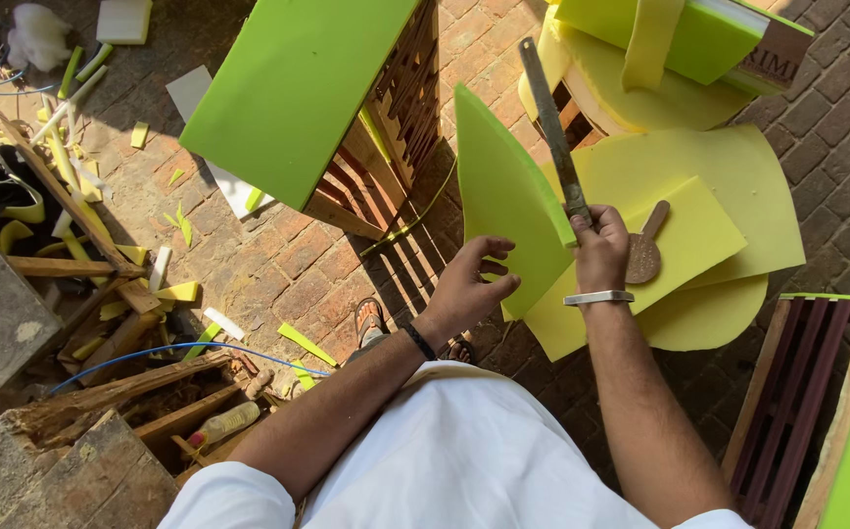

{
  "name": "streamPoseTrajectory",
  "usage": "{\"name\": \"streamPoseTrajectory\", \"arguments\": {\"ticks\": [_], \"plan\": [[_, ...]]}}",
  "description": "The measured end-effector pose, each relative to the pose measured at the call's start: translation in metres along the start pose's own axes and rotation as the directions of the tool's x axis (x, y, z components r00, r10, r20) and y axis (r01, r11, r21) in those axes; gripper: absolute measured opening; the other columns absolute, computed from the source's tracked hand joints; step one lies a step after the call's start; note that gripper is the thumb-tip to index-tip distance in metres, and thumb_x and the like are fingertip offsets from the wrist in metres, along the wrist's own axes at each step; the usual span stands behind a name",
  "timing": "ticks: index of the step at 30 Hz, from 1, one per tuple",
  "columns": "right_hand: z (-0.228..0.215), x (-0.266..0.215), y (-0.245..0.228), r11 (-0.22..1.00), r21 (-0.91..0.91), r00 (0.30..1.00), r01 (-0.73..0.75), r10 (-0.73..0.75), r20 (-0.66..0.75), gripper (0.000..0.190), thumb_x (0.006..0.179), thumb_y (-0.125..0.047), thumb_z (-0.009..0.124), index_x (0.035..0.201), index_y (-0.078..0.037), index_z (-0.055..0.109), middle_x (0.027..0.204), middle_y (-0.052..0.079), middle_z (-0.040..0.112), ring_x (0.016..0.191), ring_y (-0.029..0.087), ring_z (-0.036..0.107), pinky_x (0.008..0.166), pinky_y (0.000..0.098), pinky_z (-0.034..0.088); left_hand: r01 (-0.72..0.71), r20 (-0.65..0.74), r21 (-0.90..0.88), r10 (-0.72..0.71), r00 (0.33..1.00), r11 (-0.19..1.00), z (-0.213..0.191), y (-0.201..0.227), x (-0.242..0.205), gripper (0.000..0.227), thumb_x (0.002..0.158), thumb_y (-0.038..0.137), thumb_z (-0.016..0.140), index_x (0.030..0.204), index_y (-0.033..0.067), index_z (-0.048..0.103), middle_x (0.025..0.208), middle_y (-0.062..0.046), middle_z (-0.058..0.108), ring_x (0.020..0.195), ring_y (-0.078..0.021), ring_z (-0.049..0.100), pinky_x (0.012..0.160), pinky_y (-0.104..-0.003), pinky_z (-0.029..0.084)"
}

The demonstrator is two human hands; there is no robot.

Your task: The person cuts green foam pieces using a long metal blade, trims edges, and fits them onto a wooden frame with purple webbing. They also use a pneumatic nail gun to secure the foam and webbing to the frame.

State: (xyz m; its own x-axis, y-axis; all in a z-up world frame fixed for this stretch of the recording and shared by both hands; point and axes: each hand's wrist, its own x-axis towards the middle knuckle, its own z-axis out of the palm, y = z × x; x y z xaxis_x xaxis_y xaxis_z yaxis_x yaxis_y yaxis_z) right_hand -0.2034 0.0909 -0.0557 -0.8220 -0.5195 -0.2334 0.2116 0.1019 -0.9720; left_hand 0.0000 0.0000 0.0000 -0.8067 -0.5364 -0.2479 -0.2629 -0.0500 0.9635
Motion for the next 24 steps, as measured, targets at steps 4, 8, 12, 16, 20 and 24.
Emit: {"name": "streamPoseTrajectory", "arguments": {"ticks": [4,8,12,16,20,24], "plan": [[-0.065,0.049,-0.040,0.914,-0.154,0.904,0.374,-0.397,-0.158,0.012,0.103,0.008,0.060,0.109,-0.002,0.059,0.113,0.011,0.073,0.102,0.014,0.069,0.095,0.0269,0.054,-0.009,-0.016,-0.022,0.008,1.000,1.000,-0.005,-0.012,0.022,0.037,0.091,0.015,0.071,0.126,0.0042,0.062,0.126,-0.010,0.064,0.111,-0.0188,0.069,0.097,-0.033,0.058],[-0.113,0.089,-0.083,0.748,-0.516,0.729,0.418,-0.615,-0.301,0.013,0.108,0.007,0.064,0.108,-0.004,0.058,0.109,0.009,0.073,0.094,0.014,0.066,0.084,0.0299,0.054,0.047,-0.015,-0.060,-0.048,0.999,0.997,-0.031,-0.022,0.053,0.033,0.091,0.015,0.070,0.122,0.0045,0.065,0.116,-0.007,0.070,0.107,-0.0161,0.069,0.094,-0.031,0.058],[-0.124,0.114,-0.089,0.621,-0.589,0.651,0.517,-0.732,-0.201,0.017,0.105,0.014,0.052,0.115,0.000,0.054,0.117,0.011,0.069,0.108,0.017,0.069,0.096,0.0335,0.061,0.041,-0.031,-0.156,-0.046,0.998,0.987,-0.065,-0.026,0.100,0.032,0.093,0.014,0.069,0.122,0.0036,0.065,0.116,-0.007,0.070,0.104,-0.0154,0.068,0.091,-0.031,0.057],[-0.101,0.141,-0.042,0.594,-0.731,0.657,0.336,-0.704,-0.269,0.017,0.106,0.011,0.061,0.119,0.000,0.058,0.116,0.011,0.070,0.103,0.022,0.070,0.091,0.0366,0.058,0.078,-0.054,-0.159,-0.087,0.995,0.984,-0.112,-0.023,0.149,0.030,0.093,0.016,0.069,0.120,0.0048,0.064,0.116,-0.005,0.070,0.105,-0.0147,0.070,0.092,-0.030,0.058],[-0.053,0.150,0.031,0.846,-0.524,0.761,-0.098,-0.275,-0.587,0.009,0.106,-0.005,0.062,0.114,-0.005,0.058,0.113,0.009,0.068,0.102,0.022,0.066,0.086,0.0367,0.053,0.050,-0.122,-0.067,-0.058,0.991,0.996,-0.171,-0.024,0.188,0.030,0.093,0.016,0.070,0.120,0.0049,0.065,0.117,-0.008,0.071,0.107,-0.0172,0.070,0.094,-0.032,0.057],[-0.002,0.151,0.067,0.966,-0.233,0.799,-0.110,-0.054,-0.600,0.010,0.107,-0.007,0.054,0.117,-0.007,0.053,0.114,0.006,0.072,0.099,0.018,0.068,0.085,0.0342,0.053,-0.029,-0.262,0.249,0.096,0.960,0.968,-0.227,-0.025,0.222,0.033,0.092,0.018,0.072,0.123,0.0072,0.067,0.125,-0.009,0.070,0.119,-0.0210,0.064,0.101,-0.040,0.053]]}}
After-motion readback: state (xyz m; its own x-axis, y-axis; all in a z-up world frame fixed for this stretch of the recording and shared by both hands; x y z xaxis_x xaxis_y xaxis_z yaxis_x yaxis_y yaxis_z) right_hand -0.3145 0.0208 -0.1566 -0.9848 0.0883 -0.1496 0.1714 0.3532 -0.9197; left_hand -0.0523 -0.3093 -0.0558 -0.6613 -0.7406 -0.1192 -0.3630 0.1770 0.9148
